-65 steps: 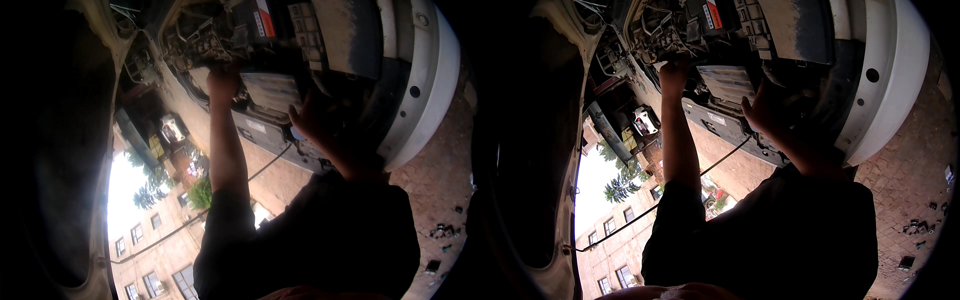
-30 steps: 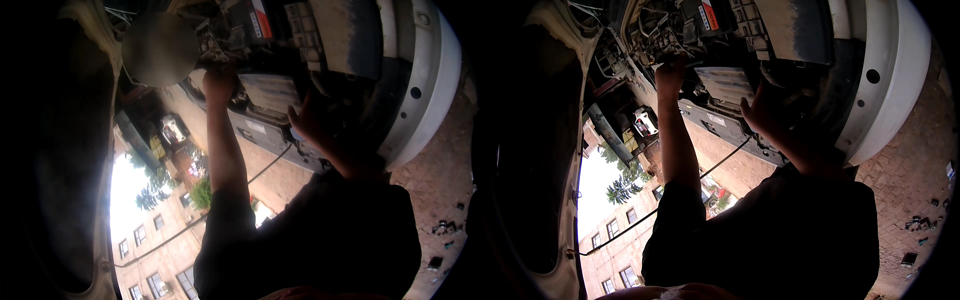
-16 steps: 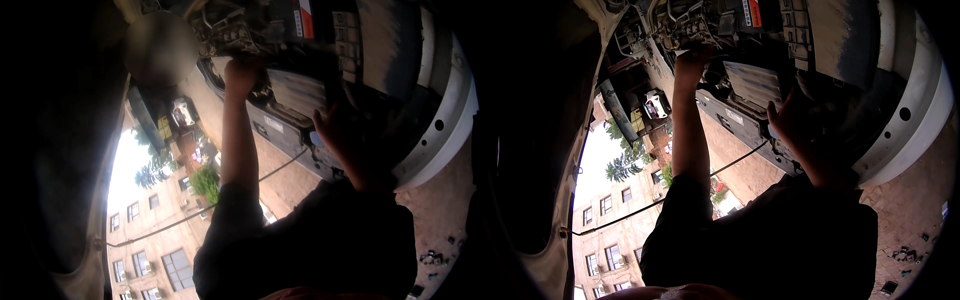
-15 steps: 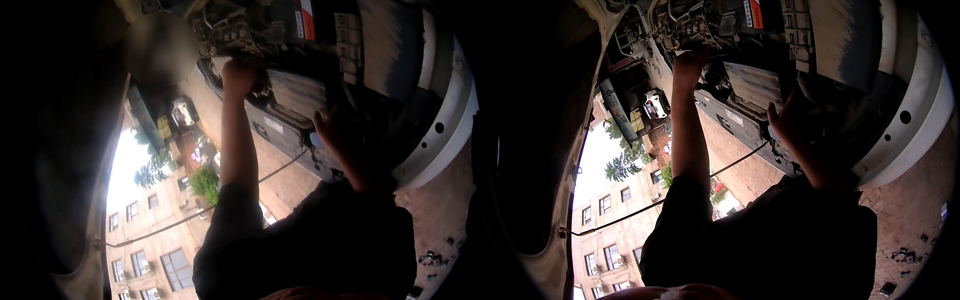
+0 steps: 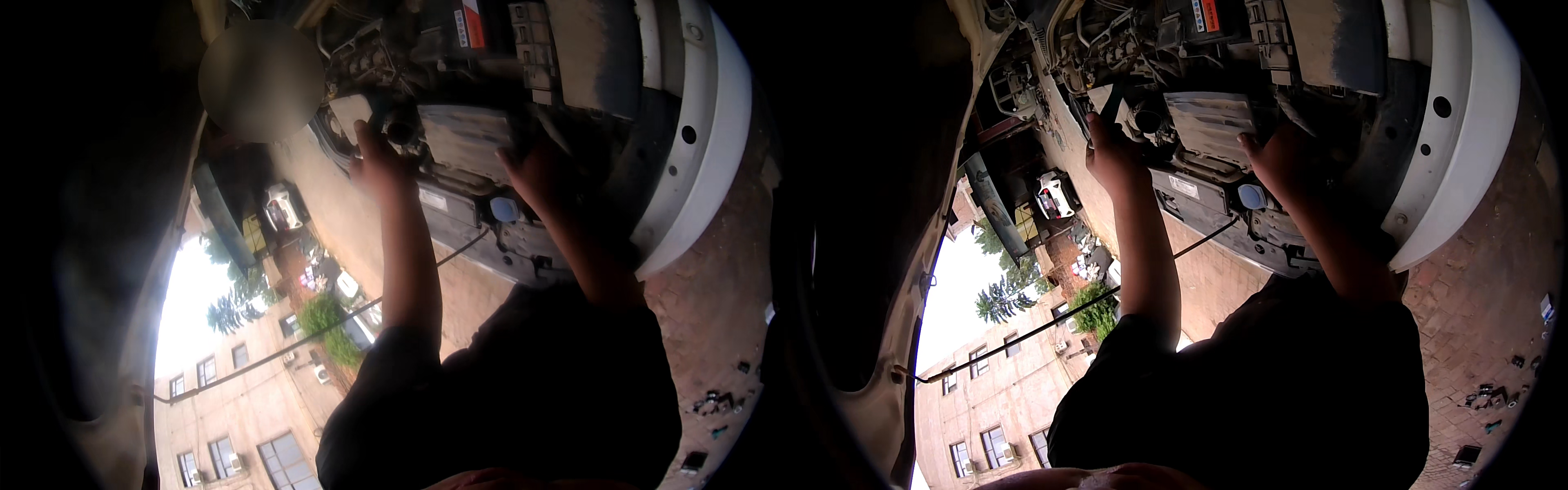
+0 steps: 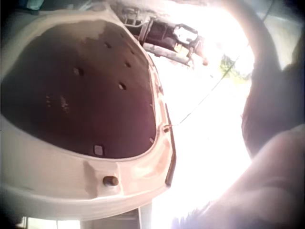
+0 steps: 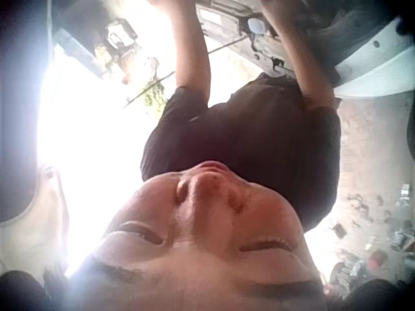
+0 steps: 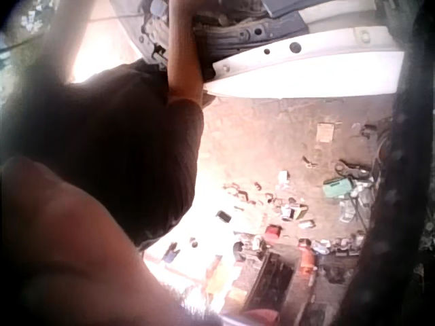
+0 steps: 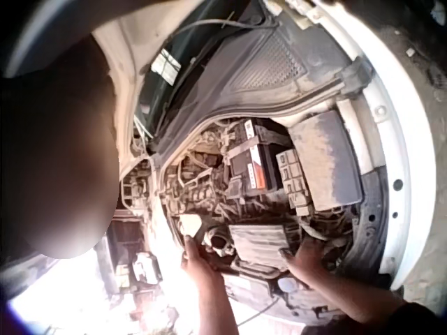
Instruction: The person works on a car engine with the hood open, using pliers to manipulate a hose or clamp and a screwdriver to loosen bolts on the engine cover. The person also uses a yellow plastic pry tool to lift a plastic engine cover component.
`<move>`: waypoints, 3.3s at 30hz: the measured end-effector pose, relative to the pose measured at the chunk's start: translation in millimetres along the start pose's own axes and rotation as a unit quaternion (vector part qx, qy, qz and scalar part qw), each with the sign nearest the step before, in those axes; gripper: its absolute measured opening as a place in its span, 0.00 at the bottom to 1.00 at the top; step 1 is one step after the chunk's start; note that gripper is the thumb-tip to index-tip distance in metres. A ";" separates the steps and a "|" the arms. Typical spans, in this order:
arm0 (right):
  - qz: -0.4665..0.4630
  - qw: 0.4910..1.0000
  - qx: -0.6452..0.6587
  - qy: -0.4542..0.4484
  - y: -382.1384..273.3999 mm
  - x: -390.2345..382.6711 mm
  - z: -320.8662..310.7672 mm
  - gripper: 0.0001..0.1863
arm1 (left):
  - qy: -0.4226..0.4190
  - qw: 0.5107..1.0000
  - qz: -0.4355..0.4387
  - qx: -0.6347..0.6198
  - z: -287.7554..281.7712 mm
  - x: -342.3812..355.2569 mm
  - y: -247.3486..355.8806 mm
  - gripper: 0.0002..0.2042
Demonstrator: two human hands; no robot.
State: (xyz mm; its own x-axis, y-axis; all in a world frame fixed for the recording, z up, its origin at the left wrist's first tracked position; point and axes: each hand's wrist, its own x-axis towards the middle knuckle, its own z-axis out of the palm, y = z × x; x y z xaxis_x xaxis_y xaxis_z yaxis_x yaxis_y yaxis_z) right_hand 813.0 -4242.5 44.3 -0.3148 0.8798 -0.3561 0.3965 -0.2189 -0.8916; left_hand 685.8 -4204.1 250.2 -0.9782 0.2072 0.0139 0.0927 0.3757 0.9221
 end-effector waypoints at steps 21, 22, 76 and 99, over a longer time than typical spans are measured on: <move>-0.061 0.969 0.236 -0.042 3.6 33.7 -9.5 0.32 | -0.251 0.962 0.067 -0.086 -175.5 -112.5 35.1 0.16; -0.110 0.963 0.245 0.006 -2.3 26.8 -7.2 0.28 | -0.257 0.959 0.075 -0.088 -185.8 -119.0 31.2 0.16; -0.082 0.986 -0.070 0.124 48.0 -267.2 12.3 0.14 | -0.368 0.800 0.363 0.305 -275.6 69.7 -288.0 0.25; 0.088 0.981 0.039 0.166 -11.6 -25.2 4.0 0.43 | -0.529 0.825 0.117 0.162 -86.7 170.6 -249.4 0.39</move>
State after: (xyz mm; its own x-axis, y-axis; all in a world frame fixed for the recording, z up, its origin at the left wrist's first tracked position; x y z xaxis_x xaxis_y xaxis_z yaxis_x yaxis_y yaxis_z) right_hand 812.9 -4263.8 62.5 0.0567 0.9119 -0.4065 0.3473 -0.3997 -0.8483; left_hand 479.7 -4340.8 56.1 -0.2328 0.9162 -0.3261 0.4684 0.3995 0.7880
